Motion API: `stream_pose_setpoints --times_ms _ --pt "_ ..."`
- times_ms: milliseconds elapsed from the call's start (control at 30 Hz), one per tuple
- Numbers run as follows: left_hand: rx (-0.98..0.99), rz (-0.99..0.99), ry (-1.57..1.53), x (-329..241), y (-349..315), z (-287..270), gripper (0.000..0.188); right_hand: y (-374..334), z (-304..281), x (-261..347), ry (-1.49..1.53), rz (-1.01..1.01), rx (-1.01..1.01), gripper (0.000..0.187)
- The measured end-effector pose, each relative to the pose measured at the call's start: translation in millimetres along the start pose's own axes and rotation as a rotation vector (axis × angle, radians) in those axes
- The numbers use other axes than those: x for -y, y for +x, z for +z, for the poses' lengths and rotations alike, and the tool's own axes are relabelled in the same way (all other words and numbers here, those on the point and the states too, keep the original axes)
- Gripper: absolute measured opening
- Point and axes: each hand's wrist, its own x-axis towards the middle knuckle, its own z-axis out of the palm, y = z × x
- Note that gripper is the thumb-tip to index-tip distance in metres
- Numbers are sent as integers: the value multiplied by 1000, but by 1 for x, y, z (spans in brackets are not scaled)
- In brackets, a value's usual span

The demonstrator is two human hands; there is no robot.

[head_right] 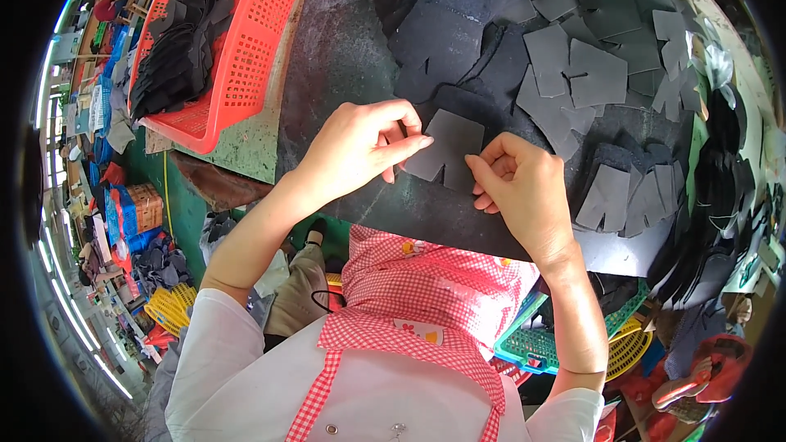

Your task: Sorting and inspecting black fabric shoe upper components at a manufacturing workbench.

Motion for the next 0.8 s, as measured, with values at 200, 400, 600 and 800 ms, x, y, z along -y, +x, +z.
stream_pose_setpoints --times_ms 200,400,600,800 --pt "-267 308 428 -4 1 10 28 -4 8 -9 -649 -408 -418 30" --pt "-314 455 303 3 -2 19 42 -7 17 -21 -411 -474 -414 31" --pt "-250 340 454 1 -14 22 42 -41 -52 -36 108 -108 -251 29" --pt "-174 257 479 -18 -33 28 45 -29 -120 -49 -374 -304 -813 23"
